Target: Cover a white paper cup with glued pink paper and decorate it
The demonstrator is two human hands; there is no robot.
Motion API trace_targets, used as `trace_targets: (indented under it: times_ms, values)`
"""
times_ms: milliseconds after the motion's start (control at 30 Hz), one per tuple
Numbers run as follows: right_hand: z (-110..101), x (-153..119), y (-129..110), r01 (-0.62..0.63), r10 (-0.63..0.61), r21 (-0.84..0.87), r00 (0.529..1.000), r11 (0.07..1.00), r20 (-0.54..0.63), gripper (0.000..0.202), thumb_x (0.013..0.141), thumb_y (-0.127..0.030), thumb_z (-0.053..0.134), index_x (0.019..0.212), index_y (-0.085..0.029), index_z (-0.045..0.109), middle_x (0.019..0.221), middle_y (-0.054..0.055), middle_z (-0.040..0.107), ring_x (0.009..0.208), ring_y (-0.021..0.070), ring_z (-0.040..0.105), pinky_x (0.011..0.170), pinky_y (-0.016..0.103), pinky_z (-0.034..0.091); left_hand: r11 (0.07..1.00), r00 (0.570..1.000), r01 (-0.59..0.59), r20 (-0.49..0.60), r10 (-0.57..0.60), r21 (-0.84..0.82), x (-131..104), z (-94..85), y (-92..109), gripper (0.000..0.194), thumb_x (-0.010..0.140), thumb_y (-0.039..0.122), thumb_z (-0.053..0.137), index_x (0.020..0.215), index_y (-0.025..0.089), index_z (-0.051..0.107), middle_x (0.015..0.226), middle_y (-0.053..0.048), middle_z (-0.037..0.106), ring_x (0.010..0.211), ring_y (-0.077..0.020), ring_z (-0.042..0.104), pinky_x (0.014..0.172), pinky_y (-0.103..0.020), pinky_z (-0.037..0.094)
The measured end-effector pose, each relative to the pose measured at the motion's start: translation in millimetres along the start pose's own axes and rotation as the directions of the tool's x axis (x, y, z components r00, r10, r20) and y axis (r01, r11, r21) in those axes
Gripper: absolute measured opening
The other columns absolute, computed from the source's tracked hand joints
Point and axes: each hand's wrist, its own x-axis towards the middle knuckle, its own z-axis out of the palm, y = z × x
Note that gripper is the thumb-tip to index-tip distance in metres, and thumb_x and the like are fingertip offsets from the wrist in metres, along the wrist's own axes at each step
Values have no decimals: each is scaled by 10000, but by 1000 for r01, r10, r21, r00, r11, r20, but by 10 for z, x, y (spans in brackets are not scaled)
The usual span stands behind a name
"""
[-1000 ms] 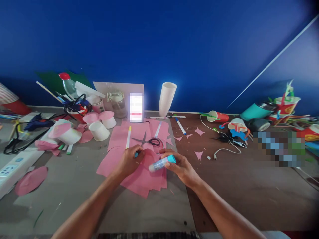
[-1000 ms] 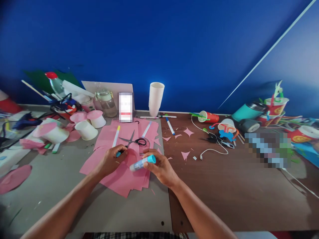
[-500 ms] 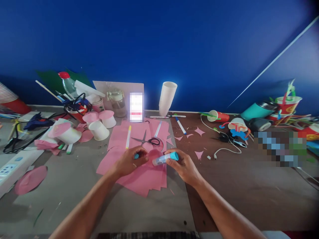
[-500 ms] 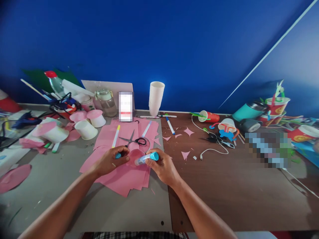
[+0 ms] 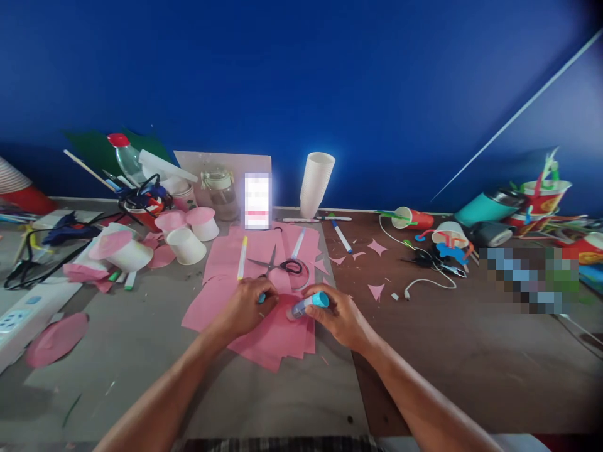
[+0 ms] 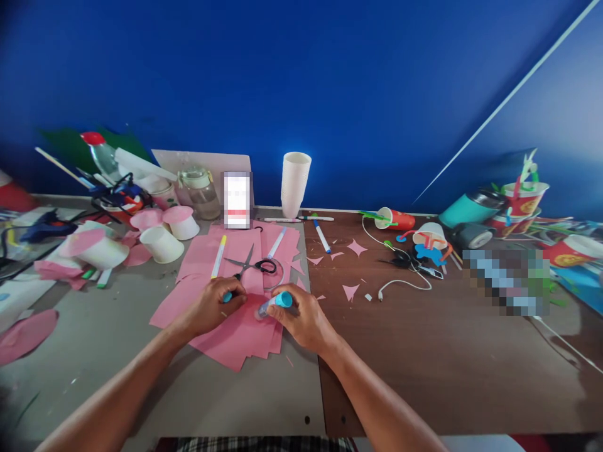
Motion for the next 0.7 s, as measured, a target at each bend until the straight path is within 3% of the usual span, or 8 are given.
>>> trace_targets:
  times_ms: [100,467,700]
  values:
    - [0,2,18,79,-80,-47,996,996,-38,309,881,-509,671,950,-209,694,971,61,701,915,217,652,827,312,509,999,1000,26,-3,-26,29,1,15,-34,185,838,198,535,663,193,595,647,14,644,609,-136,550,663,-273,390]
    - [100,-41,-37,43,-35,-166,998,985,51,189,893,-344,633,1000,-191,665,874,45,734,746,179,640,690,274,488,993,999,9,36,-13,121,-8,85,-104,194,855,206,511,678,200,590,719,8,704,656,-146,607,780,-302,408]
    - [224,-72,-47,106,-97,-195,994,975,51,117,882,-253,653,988,-204,657,913,68,738,839,225,668,733,306,509,988,999,12,28,-16,156,-16,68,-69,221,870,230,517,656,208,570,656,22,652,628,-142,558,733,-291,392]
